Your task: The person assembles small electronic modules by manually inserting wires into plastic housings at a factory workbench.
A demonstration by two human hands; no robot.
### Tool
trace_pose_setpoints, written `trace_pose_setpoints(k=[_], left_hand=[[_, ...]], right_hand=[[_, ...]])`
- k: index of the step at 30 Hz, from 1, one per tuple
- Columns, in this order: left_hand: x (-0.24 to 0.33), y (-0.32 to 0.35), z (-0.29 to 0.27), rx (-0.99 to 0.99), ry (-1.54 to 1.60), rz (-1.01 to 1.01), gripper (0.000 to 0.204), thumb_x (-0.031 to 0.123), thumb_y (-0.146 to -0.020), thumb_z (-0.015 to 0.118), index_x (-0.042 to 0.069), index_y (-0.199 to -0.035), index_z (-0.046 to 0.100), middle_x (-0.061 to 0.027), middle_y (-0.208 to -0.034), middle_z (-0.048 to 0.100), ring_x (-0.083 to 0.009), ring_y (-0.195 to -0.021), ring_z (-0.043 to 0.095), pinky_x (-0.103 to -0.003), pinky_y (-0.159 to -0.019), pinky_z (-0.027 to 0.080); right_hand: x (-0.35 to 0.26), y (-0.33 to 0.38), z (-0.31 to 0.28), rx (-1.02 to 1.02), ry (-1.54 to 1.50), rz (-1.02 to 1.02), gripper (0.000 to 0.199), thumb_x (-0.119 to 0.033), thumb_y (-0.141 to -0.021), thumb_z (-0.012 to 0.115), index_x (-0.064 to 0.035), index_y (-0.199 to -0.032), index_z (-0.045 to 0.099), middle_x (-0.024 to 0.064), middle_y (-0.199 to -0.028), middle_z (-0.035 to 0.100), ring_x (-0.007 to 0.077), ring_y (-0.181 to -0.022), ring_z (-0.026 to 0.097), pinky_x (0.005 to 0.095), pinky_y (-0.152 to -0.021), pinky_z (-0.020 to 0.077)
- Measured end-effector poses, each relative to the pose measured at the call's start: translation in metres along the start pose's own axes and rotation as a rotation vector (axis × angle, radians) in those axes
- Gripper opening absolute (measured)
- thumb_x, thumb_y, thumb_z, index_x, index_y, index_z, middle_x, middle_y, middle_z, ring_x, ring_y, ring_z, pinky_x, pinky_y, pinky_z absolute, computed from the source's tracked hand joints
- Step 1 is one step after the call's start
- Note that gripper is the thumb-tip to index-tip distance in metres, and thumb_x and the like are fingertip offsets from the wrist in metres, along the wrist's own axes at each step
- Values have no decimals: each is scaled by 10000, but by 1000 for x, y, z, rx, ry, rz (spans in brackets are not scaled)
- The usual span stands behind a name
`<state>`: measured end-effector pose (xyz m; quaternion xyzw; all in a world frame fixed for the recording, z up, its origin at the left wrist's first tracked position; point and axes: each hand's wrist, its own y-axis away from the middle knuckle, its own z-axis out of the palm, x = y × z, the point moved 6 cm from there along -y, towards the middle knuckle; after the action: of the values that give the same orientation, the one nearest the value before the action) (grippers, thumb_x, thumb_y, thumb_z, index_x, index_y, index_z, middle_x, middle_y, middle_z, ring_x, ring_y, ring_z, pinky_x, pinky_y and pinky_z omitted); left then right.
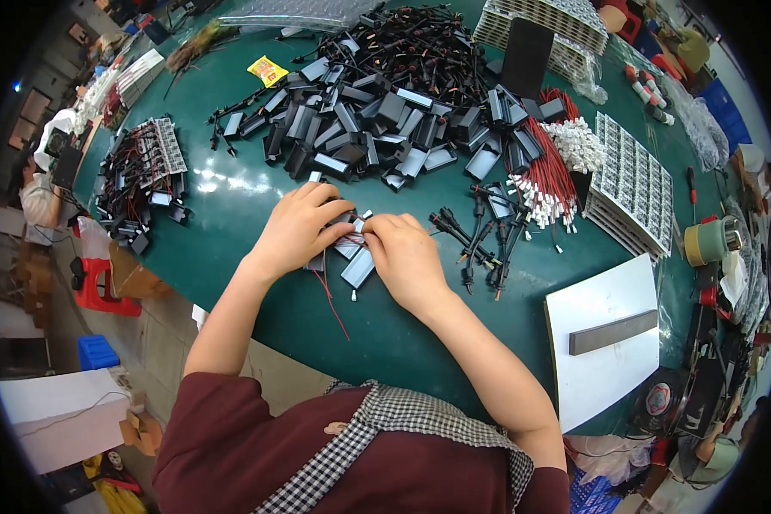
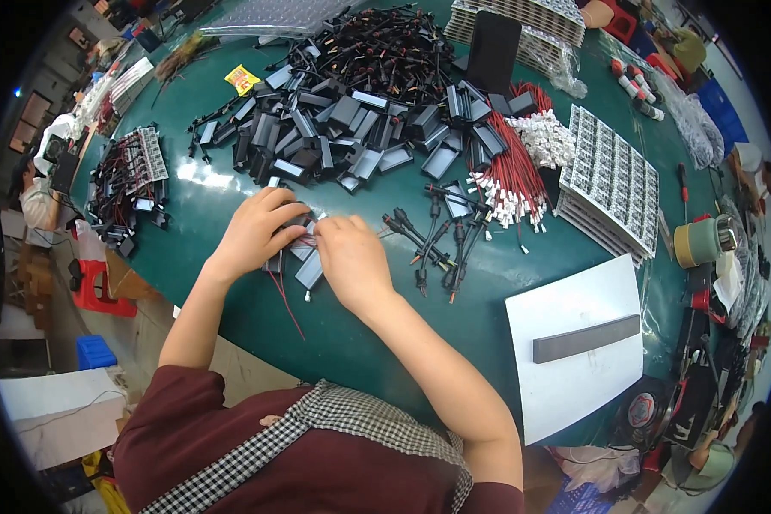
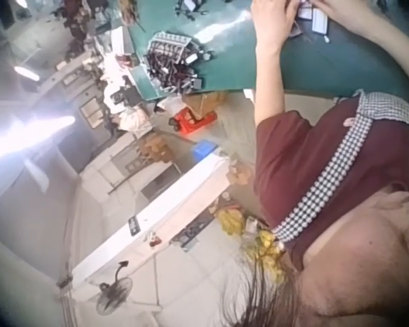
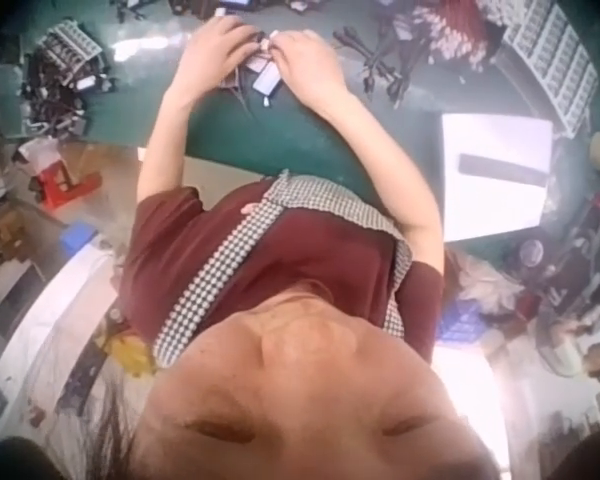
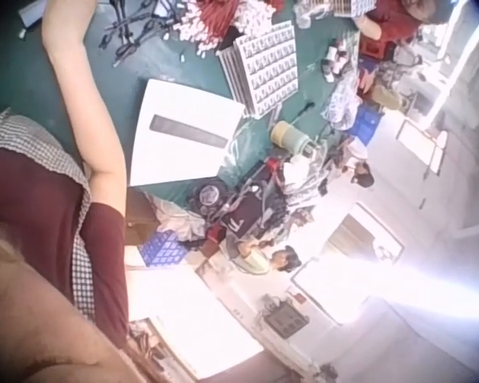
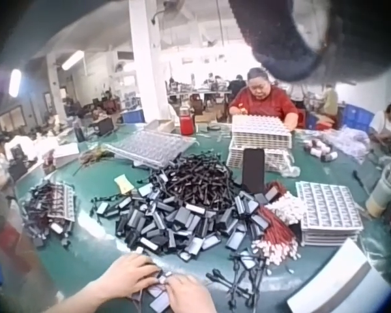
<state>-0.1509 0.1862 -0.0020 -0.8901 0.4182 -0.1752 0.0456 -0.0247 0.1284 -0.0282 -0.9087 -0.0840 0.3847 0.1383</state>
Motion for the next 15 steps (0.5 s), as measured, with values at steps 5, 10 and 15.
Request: trace_pose_setpoints(k=[5,10,15], left_hand=[[-9,22,-6,87,-35,-70,147,215,-811,657,85,-879,663,-48,-879,577,-244,-850,563,-371,-737,444],[-29,40,-11,205,-66,-168,112,184,-823,637,78,-809,671,-38,-822,588,-239,-837,563,-376,-756,424],[-31,41,-17,276,-121,-150,128,188,-845,620,68,-831,660,-29,-873,615,-227,-877,572,-427,-914,364]], right_hand=[[-13,7,17,-84,-106,-16,92,-90,-837,592,-30,-906,605,109,-929,641,302,-873,573,391,-788,473],[-36,13,34,-154,-62,-114,219,-132,-855,587,-21,-1043,594,105,-1033,630,286,-968,566,388,-866,451],[-22,15,11,-223,-55,-61,329,-187,-920,508,-26,-1206,517,154,-1080,619,314,-1063,546,426,-920,406]])
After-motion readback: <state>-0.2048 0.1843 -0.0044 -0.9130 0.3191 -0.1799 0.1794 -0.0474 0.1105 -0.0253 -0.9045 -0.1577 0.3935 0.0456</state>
